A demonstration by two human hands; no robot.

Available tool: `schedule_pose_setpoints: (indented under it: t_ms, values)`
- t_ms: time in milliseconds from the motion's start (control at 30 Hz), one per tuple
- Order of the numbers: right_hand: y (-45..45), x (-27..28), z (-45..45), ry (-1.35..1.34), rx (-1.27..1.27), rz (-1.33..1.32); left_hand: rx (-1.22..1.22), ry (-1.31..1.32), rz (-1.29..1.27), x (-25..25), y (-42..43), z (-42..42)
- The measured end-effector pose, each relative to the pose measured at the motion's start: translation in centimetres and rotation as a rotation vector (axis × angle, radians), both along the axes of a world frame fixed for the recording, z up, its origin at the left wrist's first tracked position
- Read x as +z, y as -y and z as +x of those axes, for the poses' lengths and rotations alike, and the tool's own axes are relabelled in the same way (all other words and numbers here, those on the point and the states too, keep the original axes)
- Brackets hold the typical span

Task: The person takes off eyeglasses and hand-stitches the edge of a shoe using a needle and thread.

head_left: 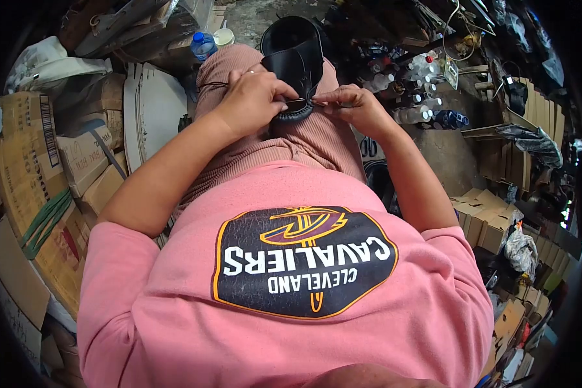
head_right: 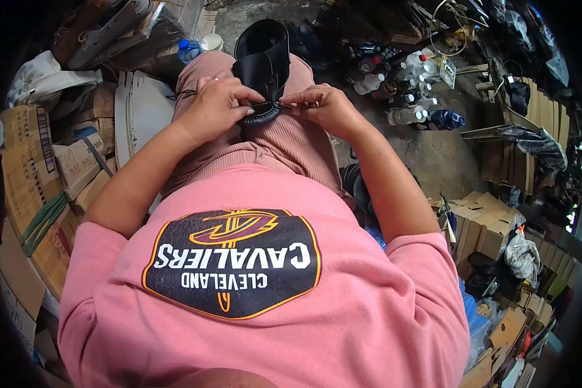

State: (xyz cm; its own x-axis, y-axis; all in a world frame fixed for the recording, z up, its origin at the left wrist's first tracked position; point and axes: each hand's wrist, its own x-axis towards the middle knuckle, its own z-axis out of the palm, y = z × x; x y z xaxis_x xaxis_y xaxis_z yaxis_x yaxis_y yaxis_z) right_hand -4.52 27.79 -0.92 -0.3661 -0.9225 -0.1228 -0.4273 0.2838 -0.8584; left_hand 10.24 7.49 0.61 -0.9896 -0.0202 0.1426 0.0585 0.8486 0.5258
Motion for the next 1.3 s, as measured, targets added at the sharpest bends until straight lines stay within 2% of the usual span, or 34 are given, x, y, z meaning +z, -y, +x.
schedule_pose_setpoints:
  t_ms: [67,100,167,300,367,433,500,567,700,767,867,900,933,1000,1033,1133,1167,1267,1300]
  values:
    - [0.2,-0.4,0.6,0.194,-0.130,0.020,0.168,0.193,0.177,-0.2,-0.3,0.1]
    - [0.2,-0.6,0.7,0.194,-0.131,0.021,0.166,0.193,0.178,-0.4,-0.5,0.0]
    - [0.6,-0.8,0.9,0.445,-0.245,0.015,0.232,0.261,0.245,-0.7,-0.8,-0.6]
    - [1.2,-0.1,1.2,0.462,-0.281,-0.004,0.257,0.335,0.278,-2.0,-1.2,-1.7]
    - [1.5,0.1,1.1,0.431,-0.265,-0.002,0.223,0.383,0.450,-3.3,-1.0,-2.6]
    - [1.9,0.1,0.7,0.380,-0.244,0.068,0.168,0.383,0.433,-3.1,-0.9,-2.8]
    - [2.6,0.1,0.0,0.327,-0.224,0.137,0.111,0.381,0.416,-0.8,-1.0,-3.0]
    - [2.8,0.2,-0.5,0.184,-0.115,0.194,0.053,0.197,-0.057,1.2,-1.6,-2.7]
    - [2.3,-0.1,-1.3,0.219,-0.069,0.109,-0.063,0.175,-0.083,1.6,-0.1,-2.6]
    - [1.2,0.4,-1.9,0.476,-0.167,0.104,-0.043,0.197,-0.090,1.7,0.8,-1.6]
    - [0.3,0.2,-1.5,0.588,-0.171,0.032,-0.014,0.234,-0.073,1.6,0.8,-1.1]
    - [0.3,0.7,-1.6,0.610,-0.133,0.083,-0.013,0.283,0.070,1.3,0.8,-1.4]
    - [0.2,0.4,-1.4,0.610,-0.134,0.085,-0.010,0.331,0.214,1.0,0.7,-1.6]
    - [0.2,-0.3,-0.9,0.244,-0.137,-0.019,-0.021,0.339,0.210,1.0,0.1,-2.1]
    - [-0.2,-0.1,-1.0,0.327,-0.177,0.051,-0.030,0.345,0.204,1.0,-0.1,-2.3]
    - [-2.4,0.3,-1.2,0.346,-0.209,0.134,-0.100,0.266,0.175,0.0,-0.3,-2.8]
    - [-3.2,0.6,-1.3,0.458,-0.186,0.107,-0.101,0.266,0.178,0.2,-0.3,-2.9]
    - [-4.2,0.8,0.0,0.497,-0.290,0.002,-0.113,0.339,0.186,0.5,-0.4,-3.1]
    - [-3.8,1.2,0.7,0.351,-0.301,0.045,-0.118,0.330,0.222,0.2,-0.4,-3.0]
